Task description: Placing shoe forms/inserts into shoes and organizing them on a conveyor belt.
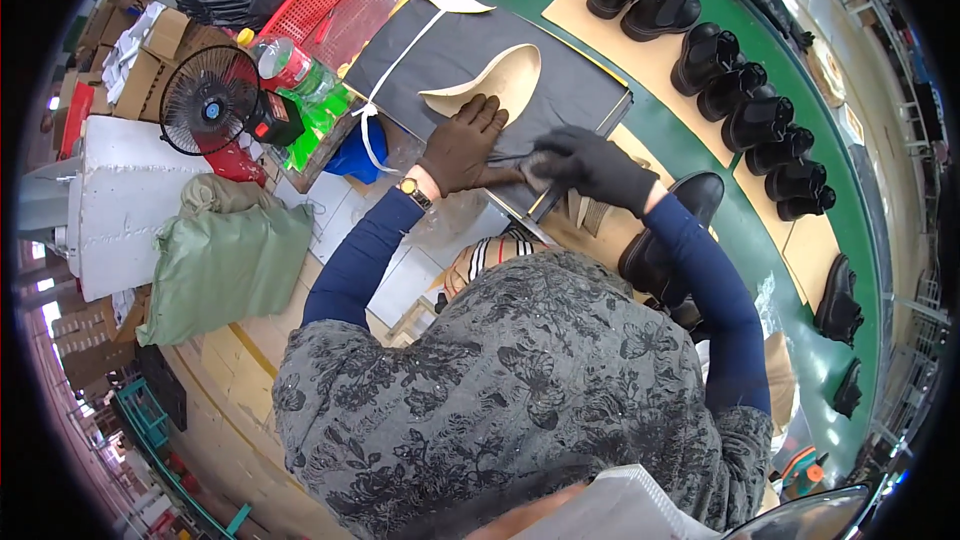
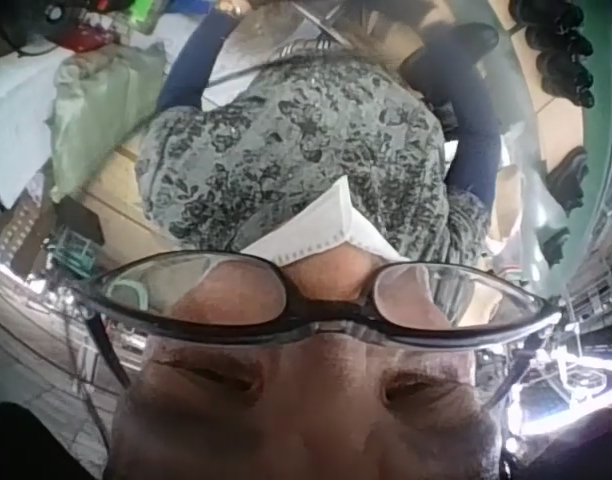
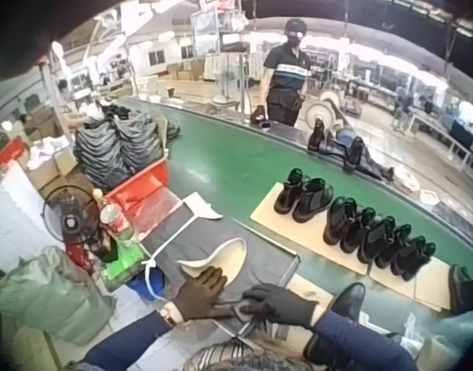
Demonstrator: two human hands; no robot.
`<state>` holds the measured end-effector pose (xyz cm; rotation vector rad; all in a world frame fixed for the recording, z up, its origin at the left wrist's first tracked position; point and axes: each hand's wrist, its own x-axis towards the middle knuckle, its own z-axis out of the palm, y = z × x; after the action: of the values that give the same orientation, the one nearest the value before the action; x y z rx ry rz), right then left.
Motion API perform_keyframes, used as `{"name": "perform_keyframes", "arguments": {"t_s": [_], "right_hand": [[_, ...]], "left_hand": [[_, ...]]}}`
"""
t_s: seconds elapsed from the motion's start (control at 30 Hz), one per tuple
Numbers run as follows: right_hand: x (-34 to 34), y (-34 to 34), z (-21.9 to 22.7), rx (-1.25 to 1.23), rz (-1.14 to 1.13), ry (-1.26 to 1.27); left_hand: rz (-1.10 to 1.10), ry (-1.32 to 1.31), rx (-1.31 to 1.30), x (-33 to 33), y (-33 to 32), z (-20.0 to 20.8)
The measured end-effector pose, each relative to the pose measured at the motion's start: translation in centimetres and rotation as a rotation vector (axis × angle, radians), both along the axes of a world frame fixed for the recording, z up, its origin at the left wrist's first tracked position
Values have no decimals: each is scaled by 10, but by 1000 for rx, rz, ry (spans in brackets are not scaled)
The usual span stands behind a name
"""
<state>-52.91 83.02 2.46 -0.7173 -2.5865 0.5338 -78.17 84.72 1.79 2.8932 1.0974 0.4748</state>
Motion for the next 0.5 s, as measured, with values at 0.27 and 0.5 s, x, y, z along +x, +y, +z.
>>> {"name": "perform_keyframes", "arguments": {"t_s": [0.27, 0.5], "right_hand": [[-17, -5, 23, 172, -141, -24], [-32, 0, 17, 183, -53, -67]], "left_hand": [[44, -193, 184, 2, 11, -26], [344, -539, -113, 5, 50, 0]]}}
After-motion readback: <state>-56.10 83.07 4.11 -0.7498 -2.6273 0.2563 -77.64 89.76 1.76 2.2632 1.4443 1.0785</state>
